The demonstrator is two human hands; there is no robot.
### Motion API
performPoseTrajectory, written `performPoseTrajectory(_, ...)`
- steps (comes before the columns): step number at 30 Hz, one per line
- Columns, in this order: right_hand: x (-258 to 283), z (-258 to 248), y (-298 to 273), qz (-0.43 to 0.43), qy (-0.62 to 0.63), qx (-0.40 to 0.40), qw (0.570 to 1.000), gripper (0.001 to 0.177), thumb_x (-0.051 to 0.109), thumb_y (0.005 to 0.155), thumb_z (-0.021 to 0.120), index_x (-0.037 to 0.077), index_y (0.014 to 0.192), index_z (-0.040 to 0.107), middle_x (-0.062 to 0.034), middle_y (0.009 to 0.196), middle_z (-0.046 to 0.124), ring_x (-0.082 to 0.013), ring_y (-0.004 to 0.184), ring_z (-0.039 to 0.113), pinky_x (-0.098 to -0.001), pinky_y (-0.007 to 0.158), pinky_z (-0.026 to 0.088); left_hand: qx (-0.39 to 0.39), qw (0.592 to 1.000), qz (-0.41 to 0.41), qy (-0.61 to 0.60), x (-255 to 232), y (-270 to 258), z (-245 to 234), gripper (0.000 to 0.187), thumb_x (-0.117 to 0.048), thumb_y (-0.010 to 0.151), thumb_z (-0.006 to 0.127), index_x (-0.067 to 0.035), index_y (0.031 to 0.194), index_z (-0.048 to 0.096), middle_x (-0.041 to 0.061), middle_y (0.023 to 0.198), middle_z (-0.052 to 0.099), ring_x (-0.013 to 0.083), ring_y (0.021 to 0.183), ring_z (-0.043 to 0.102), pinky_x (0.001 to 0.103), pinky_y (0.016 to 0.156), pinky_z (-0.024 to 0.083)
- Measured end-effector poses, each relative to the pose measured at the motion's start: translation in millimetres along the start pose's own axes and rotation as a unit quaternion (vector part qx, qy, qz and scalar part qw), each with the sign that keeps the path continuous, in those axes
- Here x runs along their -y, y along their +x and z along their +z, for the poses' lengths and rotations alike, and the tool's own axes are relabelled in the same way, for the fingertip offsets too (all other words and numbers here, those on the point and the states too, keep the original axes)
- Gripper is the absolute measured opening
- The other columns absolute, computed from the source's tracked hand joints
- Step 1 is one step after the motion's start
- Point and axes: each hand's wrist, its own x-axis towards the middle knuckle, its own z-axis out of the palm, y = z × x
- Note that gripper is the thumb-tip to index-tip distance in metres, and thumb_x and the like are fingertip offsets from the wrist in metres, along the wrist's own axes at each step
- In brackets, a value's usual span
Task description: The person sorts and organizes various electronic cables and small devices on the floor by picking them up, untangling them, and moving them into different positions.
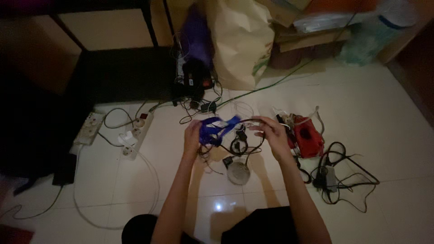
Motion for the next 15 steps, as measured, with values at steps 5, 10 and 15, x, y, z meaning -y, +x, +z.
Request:
performPoseTrajectory(5,-11,-15,4,0.043,0.01,-0.072,0.996,0.027,0.008,0.105,0.051,0.001,0.123,0.07,-0.0123,0.105,0.075,-0.0181,0.086,0.071,-0.0307,0.078,0.056,0.016,0.998,-0.031,-0.049,-31,7,-20,0.028,-0.018,0.1,0.057,0.004,0.113,0.067,0.006,0.1,0.073,0.0151,0.089,0.064,0.027,0.085,0.048)
performPoseTrajectory(10,-38,-20,7,-0.002,-0.007,-0.012,1.0,0.023,0.002,0.101,0.055,0.001,0.12,0.069,-0.0105,0.105,0.074,-0.0162,0.085,0.068,-0.0315,0.076,0.057,0.132,0.982,-0.087,-0.107,-123,-15,-8,0.039,-0.03,0.108,0.058,0.008,0.118,0.057,0.004,0.065,0.055,0.0161,0.053,0.05,0.034,0.056,0.045)
performPoseTrajectory(15,-59,18,6,-0.035,-0.078,0.068,0.994,0.033,0.0,0.097,0.059,0.003,0.128,0.07,-0.0141,0.093,0.073,-0.0169,0.079,0.066,-0.0338,0.071,0.056,0.252,0.949,-0.059,-0.179,-204,-33,25,0.048,-0.03,0.1,0.062,-0.012,0.143,0.054,-0.001,0.079,0.063,0.0063,0.05,0.041,0.025,0.057,0.045)
